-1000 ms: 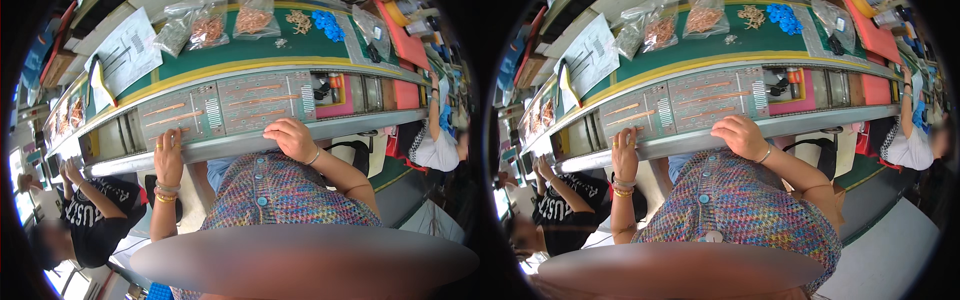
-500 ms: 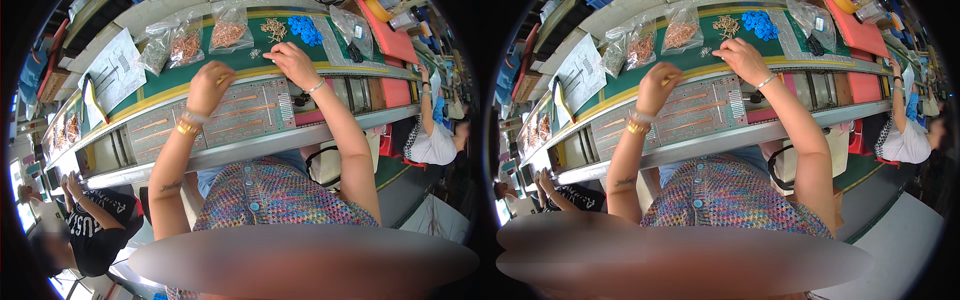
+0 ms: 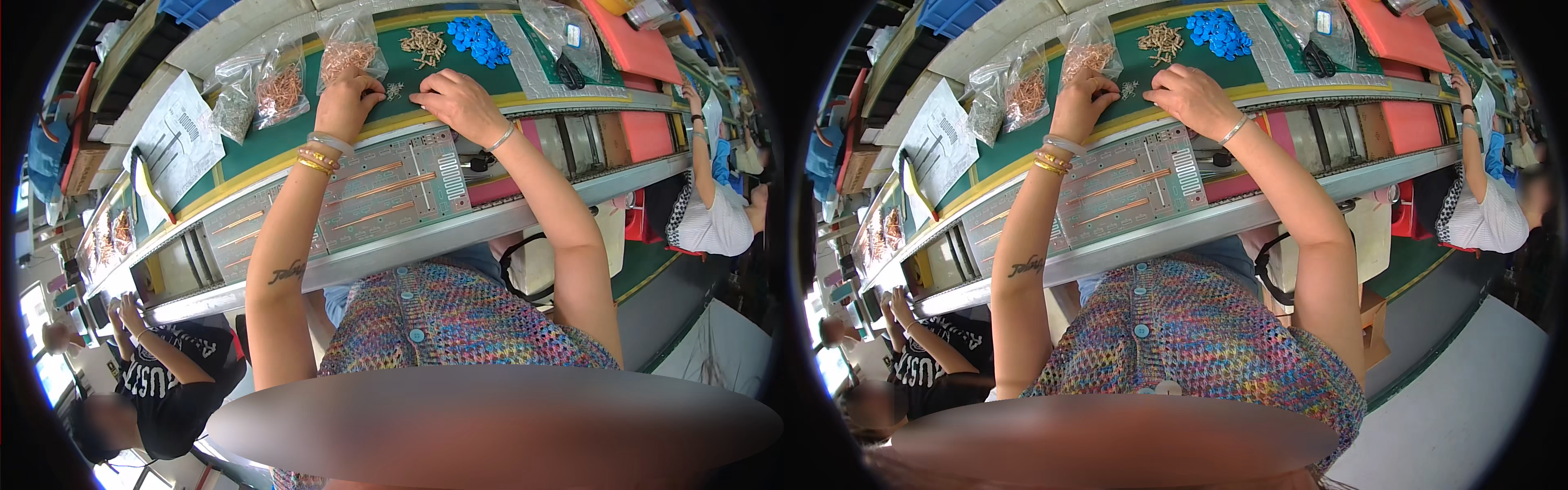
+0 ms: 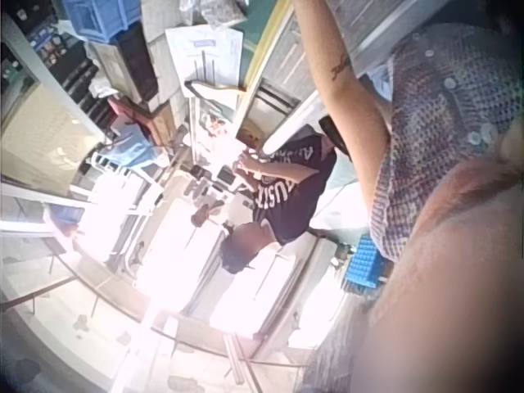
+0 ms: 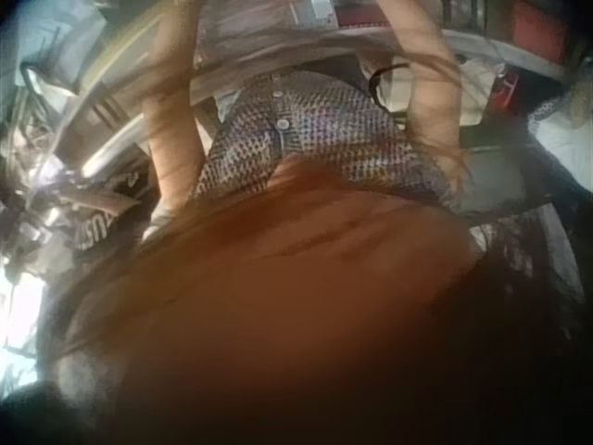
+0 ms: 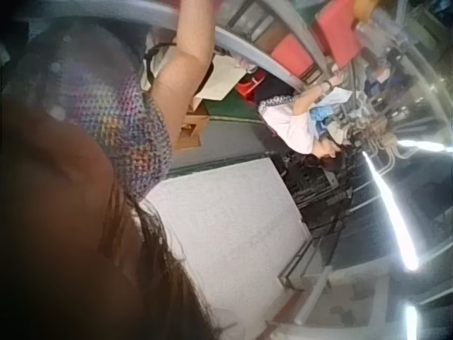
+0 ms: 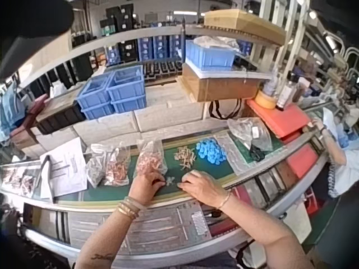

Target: Manually assemble small metal and plastic components onto a base plate following a reference diagram.

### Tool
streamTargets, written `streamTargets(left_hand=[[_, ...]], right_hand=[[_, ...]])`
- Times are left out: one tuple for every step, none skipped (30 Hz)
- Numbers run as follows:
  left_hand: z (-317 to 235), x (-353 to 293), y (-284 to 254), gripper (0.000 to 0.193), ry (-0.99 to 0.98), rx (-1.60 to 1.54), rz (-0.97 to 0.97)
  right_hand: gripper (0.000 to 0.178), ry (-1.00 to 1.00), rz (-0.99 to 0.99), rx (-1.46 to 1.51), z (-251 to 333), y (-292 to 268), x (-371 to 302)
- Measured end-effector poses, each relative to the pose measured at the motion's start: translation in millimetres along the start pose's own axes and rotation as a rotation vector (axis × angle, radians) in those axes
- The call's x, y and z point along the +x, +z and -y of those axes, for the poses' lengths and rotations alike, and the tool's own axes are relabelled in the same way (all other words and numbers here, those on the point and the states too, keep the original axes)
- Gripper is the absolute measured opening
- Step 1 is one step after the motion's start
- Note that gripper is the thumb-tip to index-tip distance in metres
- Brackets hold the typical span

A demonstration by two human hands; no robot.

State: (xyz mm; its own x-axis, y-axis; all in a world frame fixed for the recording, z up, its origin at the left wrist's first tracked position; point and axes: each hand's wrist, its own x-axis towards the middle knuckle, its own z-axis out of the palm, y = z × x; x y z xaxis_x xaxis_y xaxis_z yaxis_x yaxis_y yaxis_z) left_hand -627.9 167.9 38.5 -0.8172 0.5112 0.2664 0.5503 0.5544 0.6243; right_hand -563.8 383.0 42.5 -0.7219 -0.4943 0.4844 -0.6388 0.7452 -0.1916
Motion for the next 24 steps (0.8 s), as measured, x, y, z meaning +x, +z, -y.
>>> streamTargets(left_hand=[[0, 0, -1, 0.009, 0.021, 0.016, 0.013], [0, 0, -3, 0.009, 0.018, 0.016, 0.011], [1, -2, -5, 0.009, 0.043, 0.03, 0.009], [1, -4, -8, 0.009, 0.066, 0.044, 0.006], [2, -7, -13, 0.009, 0.059, 0.048, 0.002], [1, -12, -20, 0.009, 0.065, 0.019, -0.003], [0, -18, -28, 0.01, 0.068, -0.007, -0.008], [0, -25, -40, 0.009, 0.036, -0.056, 0.001], [-6, -35, -57, 0.007, 0.009, -0.104, 0.003], [-7, -46, -73, 0.007, -0.021, -0.121, -0.008], [3, -61, -85, 0.008, -0.011, -0.151, -0.024], [9, -77, -99, 0.008, -0.061, -0.125, -0.028], [14, -92, -111, 0.008, -0.112, -0.1, -0.033], [20, -108, -120, 0.008, -0.126, -0.087, -0.032], [25, -126, -126, 0.008, -0.193, -0.081, -0.046], [30, -139, -129, 0.008, -0.257, -0.079, -0.058], [35, -150, -129, 0.008, -0.268, -0.068, -0.057], [37, -159, -129, 0.008, -0.293, -0.031, -0.061], [40, -167, -130, 0.008, -0.316, 0.005, -0.064], [43, -171, -128, 0.009, -0.328, 0.012, -0.097], [46, -173, -127, 0.009, -0.336, 0.015, -0.095], [49, -174, -126, 0.009, -0.317, 0.066, -0.113], [52, -175, -124, 0.009, -0.297, 0.114, -0.13], [51, -173, -123, 0.01, -0.306, 0.117, -0.132]], right_hand=[[0.021, -0.018, 0.001, -0.014, 1, 0, 0], [0.021, -0.02, 0.002, -0.011, 2, 0, 0], [0.02, -0.027, 0.004, -0.001, 3, 0, 0], [0.02, -0.037, 0.006, 0.011, 5, 0, 0], [0.02, -0.044, 0.007, 0.017, 7, 0, 1], [0.02, -0.046, -0.001, 0.03, 7, 1, -1], [0.019, -0.05, -0.008, 0.046, 7, 2, -2], [0.019, -0.052, -0.011, 0.071, 6, 2, -3], [0.015, -0.055, -0.017, 0.061, 7, -2, -3], [0.012, -0.06, -0.021, 0.05, 7, -5, -3], [0.012, -0.066, -0.027, 0.069, 8, -5, -4], [0.012, -0.054, -0.026, 0.07, 9, -6, -5], [0.012, -0.041, -0.024, 0.071, 9, -7, -7], [0.012, -0.046, -0.028, 0.088, 8, -6, -8], [0.012, -0.046, -0.025, 0.08, 8, -6, -9], [0.012, -0.042, -0.021, 0.07, 8, -5, -10], [0.012, -0.045, -0.024, 0.085, 8, -3, -10], [0.012, -0.04, -0.032, 0.07, 9, -3, -9], [0.012, -0.032, -0.039, 0.053, 10, -2, -9], [0.014, -0.034, -0.043, 0.045, 11, -2, -8], [0.014, -0.034, -0.041, 0.054, 11, -1, -8], [0.014, -0.03, -0.054, 0.032, 11, 1, -8], [0.015, -0.026, -0.067, 0.008, 12, 2, -8], [0.016, -0.015, -0.055, -0.002, 14, 1, -7]])
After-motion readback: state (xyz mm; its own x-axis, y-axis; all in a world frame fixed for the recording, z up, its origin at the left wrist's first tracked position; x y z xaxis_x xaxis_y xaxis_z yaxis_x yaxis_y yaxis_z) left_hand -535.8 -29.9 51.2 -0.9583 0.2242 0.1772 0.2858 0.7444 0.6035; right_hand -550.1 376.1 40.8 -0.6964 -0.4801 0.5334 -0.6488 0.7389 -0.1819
